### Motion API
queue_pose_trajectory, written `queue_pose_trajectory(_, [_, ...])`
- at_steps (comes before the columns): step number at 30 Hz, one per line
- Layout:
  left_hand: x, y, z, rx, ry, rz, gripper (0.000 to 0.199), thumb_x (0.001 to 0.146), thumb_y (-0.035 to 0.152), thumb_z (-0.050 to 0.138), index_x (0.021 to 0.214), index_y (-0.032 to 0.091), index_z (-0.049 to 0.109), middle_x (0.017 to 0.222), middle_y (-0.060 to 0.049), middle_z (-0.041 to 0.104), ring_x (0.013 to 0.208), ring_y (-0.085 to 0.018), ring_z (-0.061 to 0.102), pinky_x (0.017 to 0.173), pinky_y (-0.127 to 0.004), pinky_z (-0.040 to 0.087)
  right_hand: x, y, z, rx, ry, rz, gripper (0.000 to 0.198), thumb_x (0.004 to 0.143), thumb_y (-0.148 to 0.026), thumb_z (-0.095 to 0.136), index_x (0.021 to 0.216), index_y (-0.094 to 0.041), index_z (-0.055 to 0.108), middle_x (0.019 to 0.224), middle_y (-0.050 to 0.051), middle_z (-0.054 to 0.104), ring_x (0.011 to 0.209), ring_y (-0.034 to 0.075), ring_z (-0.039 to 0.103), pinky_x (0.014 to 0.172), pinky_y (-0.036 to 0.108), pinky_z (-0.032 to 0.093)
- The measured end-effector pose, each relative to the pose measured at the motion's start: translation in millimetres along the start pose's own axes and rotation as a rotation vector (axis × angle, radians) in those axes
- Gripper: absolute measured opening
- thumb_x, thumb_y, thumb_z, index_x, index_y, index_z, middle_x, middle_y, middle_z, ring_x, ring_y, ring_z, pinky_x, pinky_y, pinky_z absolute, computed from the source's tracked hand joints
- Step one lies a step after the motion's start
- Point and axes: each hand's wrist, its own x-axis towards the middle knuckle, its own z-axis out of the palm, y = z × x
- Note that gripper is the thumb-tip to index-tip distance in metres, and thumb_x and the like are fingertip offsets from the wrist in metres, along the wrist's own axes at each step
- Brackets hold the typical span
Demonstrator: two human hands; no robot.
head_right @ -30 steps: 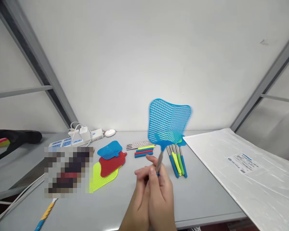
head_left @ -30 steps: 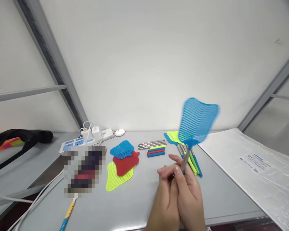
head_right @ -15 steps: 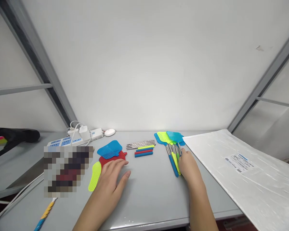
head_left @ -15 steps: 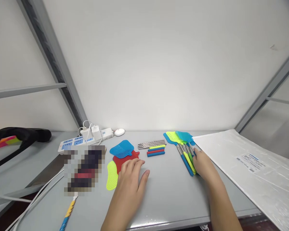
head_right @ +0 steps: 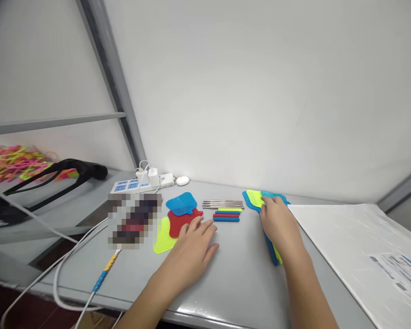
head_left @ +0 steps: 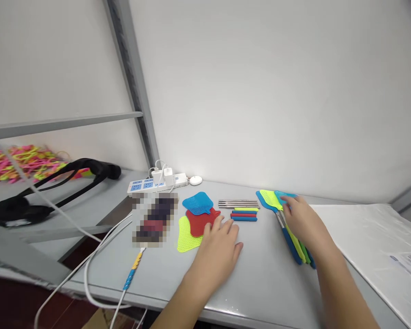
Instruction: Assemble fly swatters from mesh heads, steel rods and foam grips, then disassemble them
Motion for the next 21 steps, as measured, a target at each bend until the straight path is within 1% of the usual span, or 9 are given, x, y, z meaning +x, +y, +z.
queue_pose_trajectory(2, [14.6, 3.9, 9.7, 0.04, -0.005, 0.029, 0.038, 0.094, 0.034, 0.047, 0.129, 0.02, 0.053, 0.145, -0.01, 0.048, 0.138, -0.036, 0.031, 0.104, -0.059, 0.033, 27.6, -24.1, 5.6, 0.051, -0.095, -0.176, 0.039, 0.098, -0.026, 0.033, 0.124, -0.019, 0.062, 0.12, 0.013, 0.06, 0.104, 0.024, 0.061, 0.087, 0.034, 0.044])
queue_pose_trajectory(5, [29.7, 8.5, 26.1, 0.076, -0.023, 0.029, 0.05, 0.091, 0.038, 0.053, 0.137, 0.018, 0.048, 0.149, -0.014, 0.043, 0.141, -0.037, 0.027, 0.107, -0.062, 0.028, 63.7, -55.5, 32.4, 0.091, -0.248, -0.392, 0.025, 0.096, -0.028, 0.047, 0.103, -0.019, 0.07, 0.107, 0.008, 0.066, 0.097, 0.02, 0.063, 0.087, 0.029, 0.046])
queue_pose_trajectory(6, [31.7, 9.5, 29.7, 0.081, -0.022, 0.022, 0.052, 0.091, 0.038, 0.054, 0.138, 0.018, 0.047, 0.148, -0.015, 0.044, 0.14, -0.037, 0.029, 0.108, -0.062, 0.027, 72.7, -62.7, 42.9, 0.093, -0.283, -0.439, 0.023, 0.096, -0.031, 0.051, 0.102, -0.019, 0.069, 0.106, 0.007, 0.066, 0.095, 0.02, 0.064, 0.086, 0.032, 0.048])
queue_pose_trajectory(8, [31.0, 10.7, 32.8, 0.077, 0.011, 0.018, 0.053, 0.091, 0.038, 0.053, 0.139, 0.018, 0.045, 0.141, -0.016, 0.051, 0.136, -0.036, 0.035, 0.108, -0.062, 0.026, 86.1, -71.5, 61.3, 0.083, -0.33, -0.51, 0.024, 0.094, -0.035, 0.056, 0.109, -0.018, 0.065, 0.112, 0.007, 0.064, 0.095, 0.02, 0.063, 0.084, 0.037, 0.052])
queue_pose_trajectory(10, [25.3, 11.5, 31.7, 0.06, 0.069, 0.03, 0.049, 0.093, 0.037, 0.05, 0.139, 0.02, 0.044, 0.129, -0.014, 0.059, 0.126, -0.033, 0.044, 0.108, -0.061, 0.027, 94.7, -75.1, 73.0, 0.061, -0.359, -0.568, 0.031, 0.094, -0.036, 0.057, 0.119, -0.018, 0.059, 0.12, 0.008, 0.06, 0.099, 0.02, 0.062, 0.084, 0.041, 0.053])
queue_pose_trajectory(12, [17.8, 12.7, 30.2, 0.041, 0.107, 0.04, 0.044, 0.094, 0.037, 0.048, 0.136, 0.022, 0.046, 0.117, -0.011, 0.062, 0.115, -0.03, 0.05, 0.105, -0.061, 0.029, 100.1, -76.8, 78.2, 0.034, -0.383, -0.624, 0.03, 0.094, -0.036, 0.057, 0.119, -0.018, 0.059, 0.12, 0.009, 0.06, 0.099, 0.02, 0.062, 0.084, 0.041, 0.053])
queue_pose_trajectory(15, [9.8, 15.3, 33.9, 0.034, 0.112, 0.019, 0.042, 0.092, 0.037, 0.051, 0.132, 0.023, 0.048, 0.112, -0.009, 0.061, 0.106, -0.029, 0.051, 0.099, -0.058, 0.036, 104.6, -79.7, 80.2, 0.005, -0.404, -0.693, 0.019, 0.093, -0.031, 0.057, 0.104, -0.017, 0.064, 0.105, 0.006, 0.065, 0.092, 0.019, 0.062, 0.082, 0.037, 0.051])
queue_pose_trajectory(17, [8.2, 16.5, 40.2, 0.049, 0.1, -0.039, 0.04, 0.09, 0.036, 0.056, 0.126, 0.022, 0.052, 0.109, -0.009, 0.06, 0.101, -0.029, 0.052, 0.094, -0.055, 0.04, 106.3, -82.4, 80.3, -0.009, -0.402, -0.717, 0.012, 0.09, -0.025, 0.057, 0.093, -0.017, 0.066, 0.096, 0.006, 0.067, 0.088, 0.019, 0.062, 0.078, 0.032, 0.047])
queue_pose_trajectory(21, [8.5, 12.6, 51.3, 0.085, 0.102, -0.147, 0.022, 0.086, 0.031, 0.063, 0.106, 0.021, 0.059, 0.105, -0.007, 0.06, 0.095, -0.028, 0.053, 0.086, -0.05, 0.042, 107.0, -87.0, 70.3, -0.031, -0.37, -0.687, 0.008, 0.085, -0.018, 0.055, 0.084, -0.018, 0.064, 0.084, 0.008, 0.067, 0.076, 0.019, 0.061, 0.066, 0.028, 0.04])
